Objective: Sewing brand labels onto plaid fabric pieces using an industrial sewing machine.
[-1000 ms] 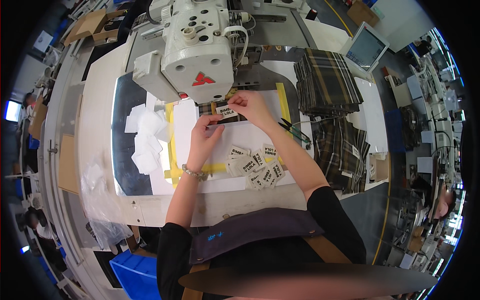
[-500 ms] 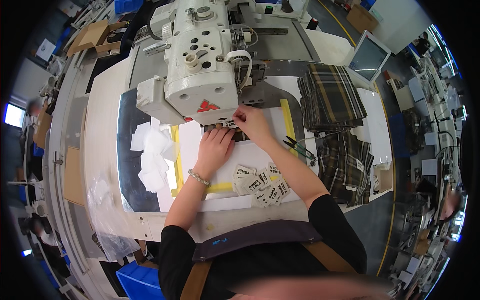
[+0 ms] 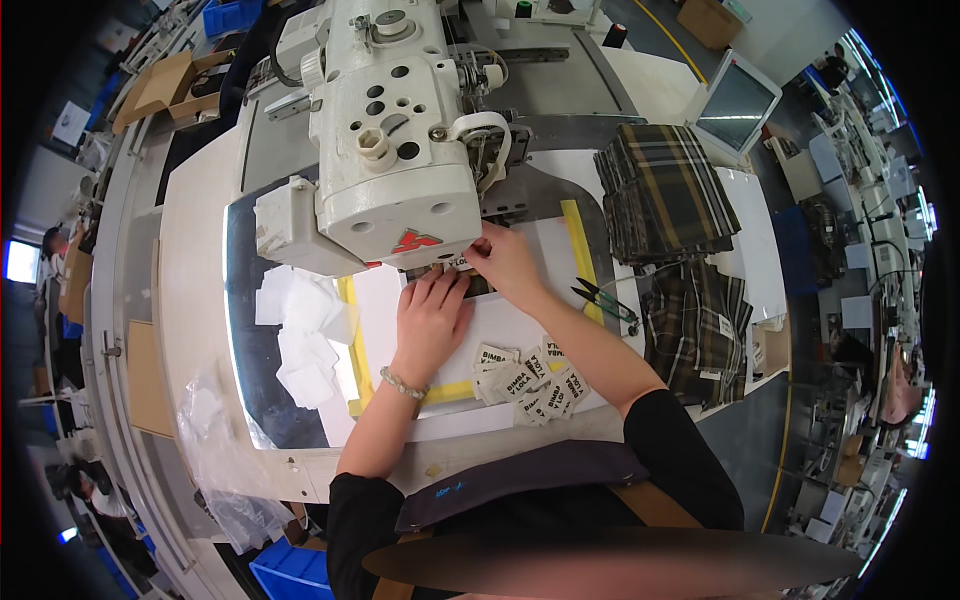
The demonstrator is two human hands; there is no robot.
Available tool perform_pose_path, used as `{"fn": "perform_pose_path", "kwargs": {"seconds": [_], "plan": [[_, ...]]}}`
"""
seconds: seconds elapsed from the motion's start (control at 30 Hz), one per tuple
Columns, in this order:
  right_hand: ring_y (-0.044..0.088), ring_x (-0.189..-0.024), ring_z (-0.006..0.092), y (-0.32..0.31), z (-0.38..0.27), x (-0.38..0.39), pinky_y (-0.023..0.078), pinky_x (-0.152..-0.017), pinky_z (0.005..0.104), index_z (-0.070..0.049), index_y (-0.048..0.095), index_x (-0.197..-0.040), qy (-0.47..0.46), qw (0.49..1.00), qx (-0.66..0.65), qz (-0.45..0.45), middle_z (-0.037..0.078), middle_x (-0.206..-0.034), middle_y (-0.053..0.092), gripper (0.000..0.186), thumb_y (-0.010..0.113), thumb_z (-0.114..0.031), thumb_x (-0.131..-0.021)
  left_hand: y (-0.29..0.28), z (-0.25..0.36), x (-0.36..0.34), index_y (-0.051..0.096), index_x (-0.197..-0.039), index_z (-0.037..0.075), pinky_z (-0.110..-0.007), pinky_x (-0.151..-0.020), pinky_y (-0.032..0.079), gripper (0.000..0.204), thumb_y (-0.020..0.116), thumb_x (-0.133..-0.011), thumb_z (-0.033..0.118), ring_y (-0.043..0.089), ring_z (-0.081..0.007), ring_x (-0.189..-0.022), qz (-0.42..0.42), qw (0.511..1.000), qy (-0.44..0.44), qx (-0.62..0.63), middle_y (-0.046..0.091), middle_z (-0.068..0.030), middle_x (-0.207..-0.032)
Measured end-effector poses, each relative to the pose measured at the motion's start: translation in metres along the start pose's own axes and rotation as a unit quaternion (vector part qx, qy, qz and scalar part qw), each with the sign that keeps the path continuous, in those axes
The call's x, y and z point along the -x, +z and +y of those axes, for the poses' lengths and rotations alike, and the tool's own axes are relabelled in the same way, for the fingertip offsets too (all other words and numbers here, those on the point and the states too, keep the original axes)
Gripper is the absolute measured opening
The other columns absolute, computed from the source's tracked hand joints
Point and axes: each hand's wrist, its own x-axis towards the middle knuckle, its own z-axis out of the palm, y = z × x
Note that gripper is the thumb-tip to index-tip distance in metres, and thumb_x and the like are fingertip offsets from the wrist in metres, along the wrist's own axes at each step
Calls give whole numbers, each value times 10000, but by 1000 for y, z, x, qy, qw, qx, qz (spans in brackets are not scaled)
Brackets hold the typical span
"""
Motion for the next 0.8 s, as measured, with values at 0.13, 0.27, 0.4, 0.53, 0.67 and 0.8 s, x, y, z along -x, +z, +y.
{"fn": "perform_pose_path", "kwargs": {"seconds": [0.13,0.27,0.4,0.53,0.67,0.8], "plan": [[670,-656,211,-5,-10,0,528,-611,314,-20,628,-847,11,1000,8,-4,99,-732,677,75,686,-50,-812,0,5,2,592,-1236,88,-406,-954,376,465,679,-802,231,509,-252,-1184,-27,999,-26,-9,579,-91,-1268],[667,-657,208,-6,-12,0,529,-616,315,-17,629,-845,8,1000,9,-3,98,-737,680,77,687,-54,-813,1,9,6,542,-1302,95,-421,-970,346,536,669,-813,272,470,-257,-1226,-51,998,-38,-24,540,-104,-1320],[654,-645,220,-10,-12,-1,524,-608,316,-2,635,-836,-6,1000,12,-15,101,-764,665,78,689,-51,-809,0,13,5,518,-1328,104,-426,-968,329,570,660,-818,316,447,-259,-1243,-60,995,-54,-50,530,-100,-1331],[629,-667,230,-19,-7,-4,515,-612,322,14,646,-830,-60,998,21,-23,89,-831,648,92,698,-54,-795,-1,14,5,510,-1341,111,-428,-954,329,585,652,-823,343,447,-262,-1234,-62,994,-59,-62,533,-94,-1325],[613,-741,225,-35,-7,-4,511,-683,348,-11,668,-820,-154,985,81,-19,51,-866,652,99,699,-100,-788,0,14,6,506,-1348,114,-428,-952,327,588,647,-828,350,449,-262,-1230,-55,995,-59,-62,535,-95,-1321],[614,-930,207,-48,-7,7,489,-819,370,-102,722,-958,-299,901,288,-124,4,-1013,688,177,704,-174,-797,0,12,8,493,-1360,116,-427,-960,321,596,641,-835,355,447,-259,-1236,-62,995,-58,-61,527,-94,-1332]]}}
